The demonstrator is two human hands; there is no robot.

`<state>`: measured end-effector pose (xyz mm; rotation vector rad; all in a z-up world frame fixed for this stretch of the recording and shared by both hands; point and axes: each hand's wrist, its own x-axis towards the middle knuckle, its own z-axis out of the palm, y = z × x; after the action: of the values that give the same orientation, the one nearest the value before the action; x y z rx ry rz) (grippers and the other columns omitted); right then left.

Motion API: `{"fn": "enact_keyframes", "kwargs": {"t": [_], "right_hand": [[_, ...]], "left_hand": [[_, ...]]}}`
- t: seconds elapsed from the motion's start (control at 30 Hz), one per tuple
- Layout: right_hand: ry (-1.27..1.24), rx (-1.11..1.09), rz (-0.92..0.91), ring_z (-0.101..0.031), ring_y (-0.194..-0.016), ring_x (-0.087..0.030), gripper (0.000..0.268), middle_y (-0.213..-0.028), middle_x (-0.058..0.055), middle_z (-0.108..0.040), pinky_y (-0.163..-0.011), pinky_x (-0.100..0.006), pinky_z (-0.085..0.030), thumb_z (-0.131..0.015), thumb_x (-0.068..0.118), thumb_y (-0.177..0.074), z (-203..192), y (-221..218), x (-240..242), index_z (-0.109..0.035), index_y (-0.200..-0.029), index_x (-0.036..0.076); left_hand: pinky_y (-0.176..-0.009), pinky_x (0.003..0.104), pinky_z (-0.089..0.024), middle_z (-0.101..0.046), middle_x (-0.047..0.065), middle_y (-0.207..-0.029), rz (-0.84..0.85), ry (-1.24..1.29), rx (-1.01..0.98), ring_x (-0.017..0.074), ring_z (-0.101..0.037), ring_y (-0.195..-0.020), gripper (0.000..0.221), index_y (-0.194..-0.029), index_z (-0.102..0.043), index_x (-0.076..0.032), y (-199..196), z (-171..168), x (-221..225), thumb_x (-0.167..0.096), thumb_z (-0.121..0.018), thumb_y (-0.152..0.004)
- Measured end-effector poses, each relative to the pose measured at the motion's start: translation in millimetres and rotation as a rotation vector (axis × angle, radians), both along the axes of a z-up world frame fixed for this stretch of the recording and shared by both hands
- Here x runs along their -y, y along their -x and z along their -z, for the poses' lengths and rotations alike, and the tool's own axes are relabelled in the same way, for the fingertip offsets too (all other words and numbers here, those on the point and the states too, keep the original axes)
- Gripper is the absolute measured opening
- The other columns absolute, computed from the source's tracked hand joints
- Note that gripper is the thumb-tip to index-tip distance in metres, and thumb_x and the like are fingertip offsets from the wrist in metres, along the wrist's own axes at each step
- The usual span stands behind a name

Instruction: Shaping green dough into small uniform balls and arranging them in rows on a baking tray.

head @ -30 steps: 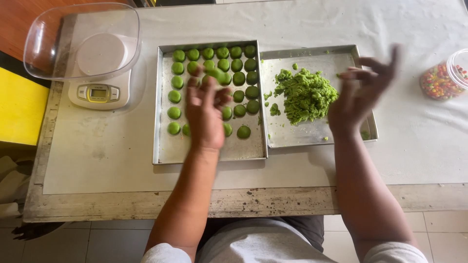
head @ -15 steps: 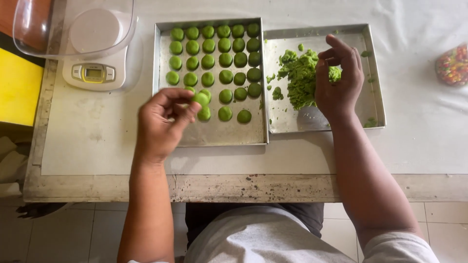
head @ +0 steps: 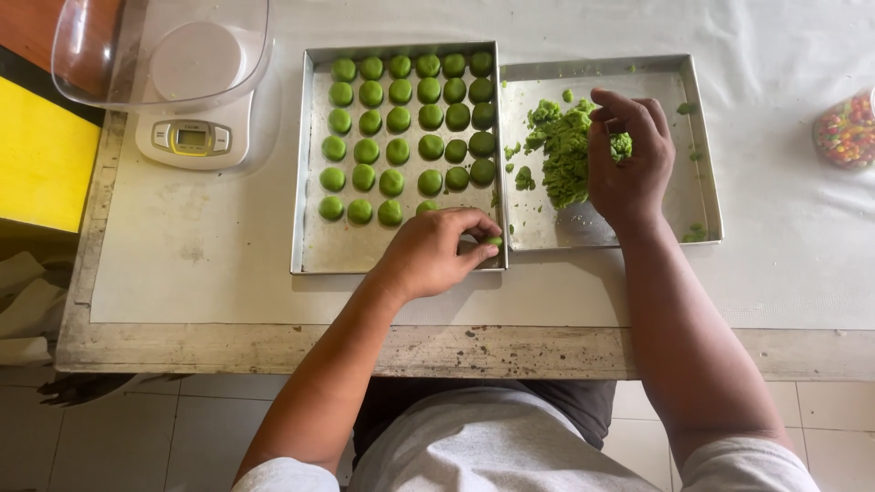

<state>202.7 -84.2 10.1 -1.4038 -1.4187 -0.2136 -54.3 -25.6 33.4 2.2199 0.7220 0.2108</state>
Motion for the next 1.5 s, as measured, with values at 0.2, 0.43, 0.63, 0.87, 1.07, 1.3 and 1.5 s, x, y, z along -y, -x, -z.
{"fn": "enact_keyframes", "kwargs": {"t": [0.2, 0.43, 0.63, 0.87, 1.07, 1.3, 1.5], "right_hand": [[-0.122, -0.035, -0.066, -0.07, -0.083, -0.037, 0.033, -0.096, -0.019, -0.065, -0.077, -0.046, -0.059, -0.065, -0.016, -0.094, 10.1, -11.6, -7.6, -0.075, -0.124, -0.005], [0.001, 0.055, -0.028, -0.063, -0.087, -0.024, 0.024, -0.105, -0.017, -0.066, -0.075, -0.035, -0.056, -0.064, -0.014, -0.101, 11.2, -6.9, -3.3, -0.075, -0.119, -0.003], [-0.005, 0.055, -0.03, -0.061, -0.088, -0.025, 0.026, -0.107, -0.015, -0.063, -0.081, -0.037, -0.055, -0.061, -0.014, -0.1, 5.1, -3.1, -1.3, -0.075, -0.119, -0.002], [0.0, 0.058, -0.025, -0.061, -0.088, -0.026, 0.027, -0.105, -0.015, -0.063, -0.079, -0.037, -0.054, -0.061, -0.015, -0.099, 5.1, -2.2, -1.1, -0.076, -0.118, -0.002], [0.014, 0.037, -0.023, -0.062, -0.089, -0.025, 0.026, -0.107, -0.015, -0.063, -0.08, -0.036, -0.054, -0.061, -0.014, -0.099, 5.6, -1.2, -1.1, -0.076, -0.116, -0.002], [-0.002, 0.018, -0.022, -0.061, -0.088, -0.024, 0.024, -0.105, -0.014, -0.062, -0.078, -0.034, -0.054, -0.062, -0.014, -0.099, 5.1, -0.1, -1.6, -0.077, -0.114, -0.002], [-0.007, 0.027, -0.022, -0.062, -0.09, -0.025, 0.025, -0.105, -0.015, -0.063, -0.079, -0.036, -0.054, -0.062, -0.013, -0.098, 6.0, -1.4, -1.6, -0.077, -0.115, -0.002]], "left_hand": [[-0.073, 0.042, -0.059, -0.08, 0.011, -0.1, -0.153, 0.04, 0.137, 0.0321, -0.076, -0.086, 0.021, -0.109, -0.075, -0.011, 61.5, -35.2, -1.0, -0.02, -0.073, -0.09], [-0.058, 0.02, -0.045, -0.078, -0.008, -0.1, -0.571, 0.029, 0.008, 0.0043, -0.043, -0.056, 0.02, -0.106, -0.077, -0.018, 139.6, -34.9, -15.7, -0.024, -0.081, -0.087], [-0.068, 0.019, -0.049, -0.076, -0.003, -0.093, -0.766, 0.089, 0.086, 0.0039, -0.048, -0.064, 0.015, -0.1, -0.075, -0.012, 155.8, -19.7, -14.8, -0.02, -0.082, -0.09], [-0.059, 0.022, -0.043, -0.077, -0.008, -0.096, -0.72, 0.011, -0.02, 0.007, -0.037, -0.055, 0.017, -0.103, -0.077, -0.018, 150.8, -5.3, -16.0, -0.029, -0.078, -0.09], [-0.053, 0.031, -0.043, -0.078, -0.007, -0.095, -0.639, -0.225, -0.127, 0.0127, -0.039, -0.046, 0.019, -0.109, -0.077, -0.019, 154.1, 9.7, -25.0, -0.029, -0.073, -0.094], [-0.067, 0.043, -0.053, -0.071, -0.005, -0.112, -0.589, -0.453, -0.292, 0.0235, -0.068, -0.093, 0.035, -0.115, -0.075, -0.023, 145.8, 12.8, -22.0, -0.043, -0.078, -0.086], [-0.066, 0.044, -0.053, -0.074, -0.004, -0.106, -0.567, -0.486, -0.394, 0.0257, -0.069, -0.093, 0.035, -0.117, -0.074, -0.024, 144.8, 19.7, -31.4, -0.042, -0.077, -0.087]]}}
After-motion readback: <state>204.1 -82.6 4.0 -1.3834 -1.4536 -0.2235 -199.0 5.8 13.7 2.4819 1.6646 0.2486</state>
